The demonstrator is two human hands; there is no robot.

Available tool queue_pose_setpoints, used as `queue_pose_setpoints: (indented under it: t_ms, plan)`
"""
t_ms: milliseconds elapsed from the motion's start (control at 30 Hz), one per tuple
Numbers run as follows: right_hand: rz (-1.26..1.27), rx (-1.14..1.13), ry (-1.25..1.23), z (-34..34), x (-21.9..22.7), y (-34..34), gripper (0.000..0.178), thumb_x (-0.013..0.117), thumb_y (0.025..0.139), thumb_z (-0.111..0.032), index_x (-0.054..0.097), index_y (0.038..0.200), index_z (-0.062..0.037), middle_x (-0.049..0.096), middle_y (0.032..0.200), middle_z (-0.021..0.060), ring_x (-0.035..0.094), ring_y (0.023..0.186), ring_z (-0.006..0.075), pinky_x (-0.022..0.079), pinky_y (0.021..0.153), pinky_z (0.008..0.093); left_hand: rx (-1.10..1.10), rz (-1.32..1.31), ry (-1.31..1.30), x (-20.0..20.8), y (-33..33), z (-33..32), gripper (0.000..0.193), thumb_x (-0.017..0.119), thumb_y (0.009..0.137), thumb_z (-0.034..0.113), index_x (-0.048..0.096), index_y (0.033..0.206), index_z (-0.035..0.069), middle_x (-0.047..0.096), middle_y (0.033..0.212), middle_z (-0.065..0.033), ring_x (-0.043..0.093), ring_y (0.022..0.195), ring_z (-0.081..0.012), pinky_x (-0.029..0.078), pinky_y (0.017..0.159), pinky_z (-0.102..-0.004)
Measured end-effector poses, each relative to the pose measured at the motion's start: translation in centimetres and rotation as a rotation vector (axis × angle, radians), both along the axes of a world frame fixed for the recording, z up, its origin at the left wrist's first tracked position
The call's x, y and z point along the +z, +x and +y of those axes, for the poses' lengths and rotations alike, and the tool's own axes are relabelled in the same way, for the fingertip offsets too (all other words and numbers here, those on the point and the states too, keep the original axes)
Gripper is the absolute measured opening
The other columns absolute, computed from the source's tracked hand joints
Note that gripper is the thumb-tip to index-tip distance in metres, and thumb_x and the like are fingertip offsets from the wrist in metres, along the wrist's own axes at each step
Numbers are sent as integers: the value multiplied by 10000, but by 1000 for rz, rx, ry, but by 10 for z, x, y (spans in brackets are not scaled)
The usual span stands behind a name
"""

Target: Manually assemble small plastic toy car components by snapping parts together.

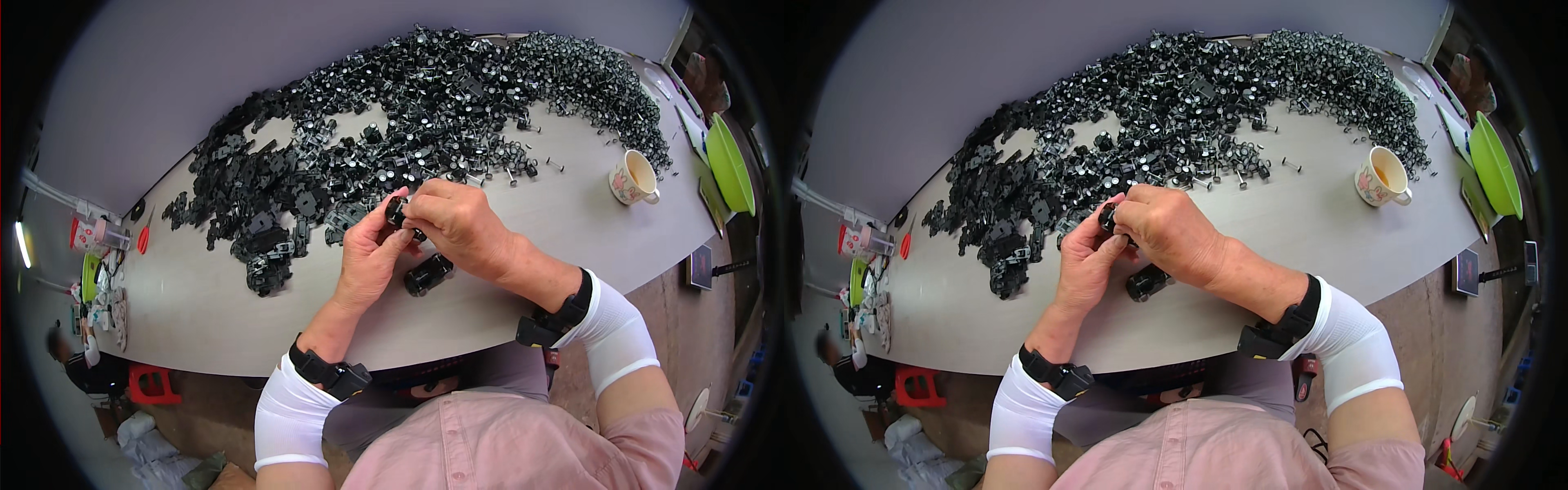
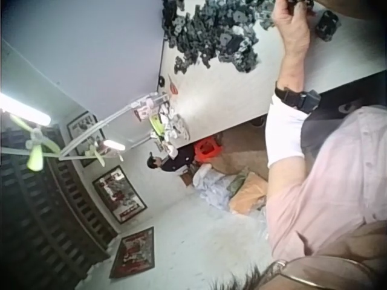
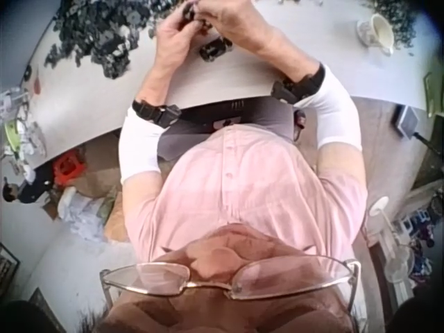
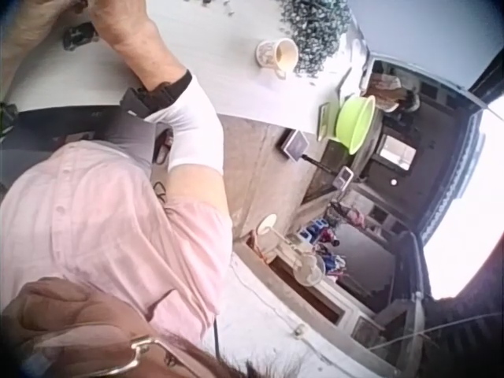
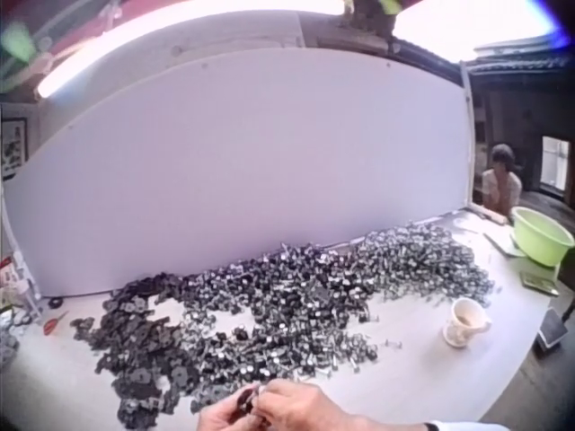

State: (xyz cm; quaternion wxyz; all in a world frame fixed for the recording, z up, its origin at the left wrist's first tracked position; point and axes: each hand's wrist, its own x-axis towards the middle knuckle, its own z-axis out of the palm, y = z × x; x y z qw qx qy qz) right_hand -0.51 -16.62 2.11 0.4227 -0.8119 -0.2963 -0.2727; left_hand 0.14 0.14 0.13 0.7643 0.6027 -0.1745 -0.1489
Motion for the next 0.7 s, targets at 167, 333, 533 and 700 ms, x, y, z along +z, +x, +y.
queue_pose_setpoints:
  t_ms: [167,333,533,700]
  plan:
    - [-143,-51,-94,-3,2,4,198,710,624,-51,518,675,-47,551,731,64,567,656,235,457,535,352,-25,57,-73,8,-1,3,307,555,908,36,543,1212,-8,644,977,-66,637,854,-143,565,700,-287]
    - [-257,-90,-81,-10,13,12,449,811,531,-307,596,839,-61,542,784,58,556,710,244,460,610,366,-77,202,-103,1,2,7,203,609,900,133,616,1040,-14,663,916,-96,649,779,-148,572,621,-278]
    - [-158,-290,121,-51,17,29,287,770,712,-217,626,886,-39,572,809,72,573,670,222,474,573,299,58,154,-12,8,5,12,144,621,891,130,626,933,-7,664,808,-71,640,697,-128,542,538,-249]
    - [25,-378,-253,-61,0,32,67,678,754,-46,655,816,-58,577,762,71,578,683,239,458,586,327,140,-513,576,12,2,7,242,677,779,14,594,1004,-22,619,801,-102,587,638,-182,487,577,-301]
